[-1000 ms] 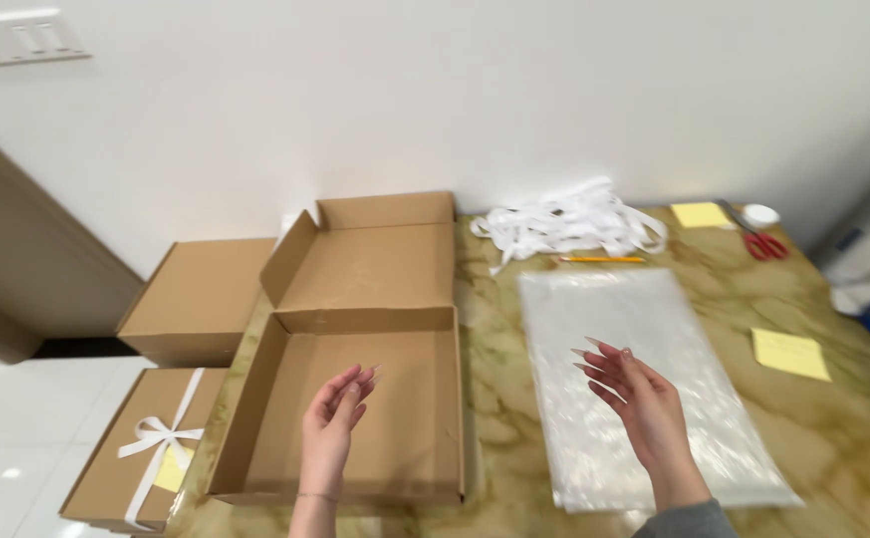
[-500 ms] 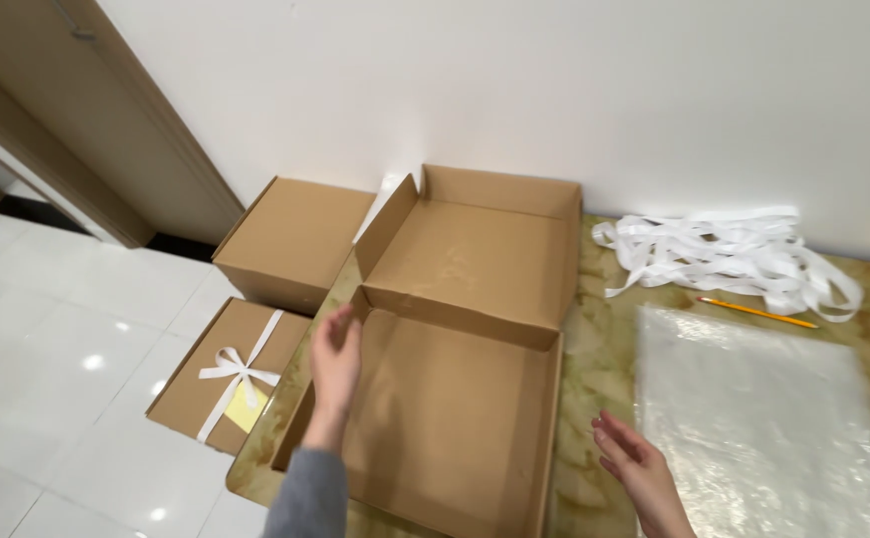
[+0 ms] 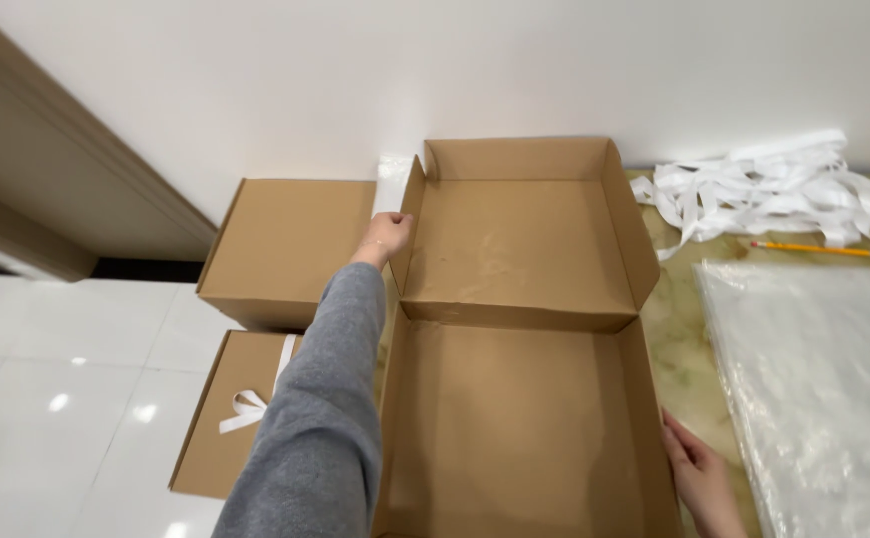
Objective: The person opens a cardboard box and removes a pair of jeans wrapped in plastic. They unwrap the jeans, unfold them, and place them on a white hanger. Finally, the person hangs the jeans on a clothing rack and closes the empty box.
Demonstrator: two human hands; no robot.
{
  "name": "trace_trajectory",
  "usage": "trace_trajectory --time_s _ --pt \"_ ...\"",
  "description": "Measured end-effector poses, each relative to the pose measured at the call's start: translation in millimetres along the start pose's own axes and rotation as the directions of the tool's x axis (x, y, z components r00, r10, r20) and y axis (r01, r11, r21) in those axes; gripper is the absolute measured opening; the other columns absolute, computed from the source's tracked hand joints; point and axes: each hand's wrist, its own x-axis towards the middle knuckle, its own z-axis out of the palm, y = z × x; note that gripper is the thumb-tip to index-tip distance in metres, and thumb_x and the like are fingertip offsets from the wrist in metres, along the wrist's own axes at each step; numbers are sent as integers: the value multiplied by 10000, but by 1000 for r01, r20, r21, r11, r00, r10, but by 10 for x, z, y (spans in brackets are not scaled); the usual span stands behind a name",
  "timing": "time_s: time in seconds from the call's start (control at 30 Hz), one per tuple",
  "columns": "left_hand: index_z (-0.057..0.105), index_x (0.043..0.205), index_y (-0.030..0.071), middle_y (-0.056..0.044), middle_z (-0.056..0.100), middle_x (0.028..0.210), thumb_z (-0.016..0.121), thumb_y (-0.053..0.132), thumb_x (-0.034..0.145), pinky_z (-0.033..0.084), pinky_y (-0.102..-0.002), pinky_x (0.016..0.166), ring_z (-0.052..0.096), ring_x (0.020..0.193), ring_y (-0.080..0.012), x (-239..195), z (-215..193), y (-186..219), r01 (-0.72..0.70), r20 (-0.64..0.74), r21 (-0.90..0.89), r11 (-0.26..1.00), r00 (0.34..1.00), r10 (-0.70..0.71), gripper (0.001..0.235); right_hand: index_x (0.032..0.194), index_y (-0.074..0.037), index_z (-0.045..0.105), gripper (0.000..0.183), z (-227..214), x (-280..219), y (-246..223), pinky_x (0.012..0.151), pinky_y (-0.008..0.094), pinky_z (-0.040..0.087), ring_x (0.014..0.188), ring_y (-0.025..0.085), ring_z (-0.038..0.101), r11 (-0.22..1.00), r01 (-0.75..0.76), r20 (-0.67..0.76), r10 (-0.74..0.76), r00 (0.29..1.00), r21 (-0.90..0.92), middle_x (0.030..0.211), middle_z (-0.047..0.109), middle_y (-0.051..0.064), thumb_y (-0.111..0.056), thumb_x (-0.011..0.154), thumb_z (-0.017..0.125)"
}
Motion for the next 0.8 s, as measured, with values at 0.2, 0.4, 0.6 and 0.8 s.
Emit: trace_trajectory --time_s 0.2,0.4,0.6,0.8 --pt "703 1052 132 -76 706 1057 433 503 1014 475 -411 877 644 1006 -293 -183 2 223 52 160 37 998 985 -57 460 1454 -99 664 404 128 -221 -74 1148 314 400 1379 172 556 987 21 -150 -46 988 -162 1450 666 92 -195 1091 516" --pt "596 1470 196 11 316 1725 278 670 970 291 -446 1245 350 1555 -292 -921 -285 392 -68 225 -1 998 972 66 759 1435 -86 672 402 80 10 194 1181 319 391 1385 179 560 961 120 -167 -164 972 -248 1443 672 86 -231 1089 527" --pt "164 1681 194 -14 271 1735 250 641 963 150 -355 1298 250 1605 -182 -2124 -560 419 -131 182 -327 936 963 198 850 1429 -90 670 400 105 2 120 1174 312 389 1378 184 560 971 131 -170 -166 971 -199 1430 675 84 -251 1093 525" --pt "296 1643 170 63 162 1768 259 543 1012 105 -309 1306 155 1625 -105 -2934 -371 -18 -76 126 -519 851 978 164 734 1424 -58 664 407 140 -88 -45 1141 289 411 1328 170 581 989 126 -157 -137 978 -78 1401 680 104 -255 1092 538"
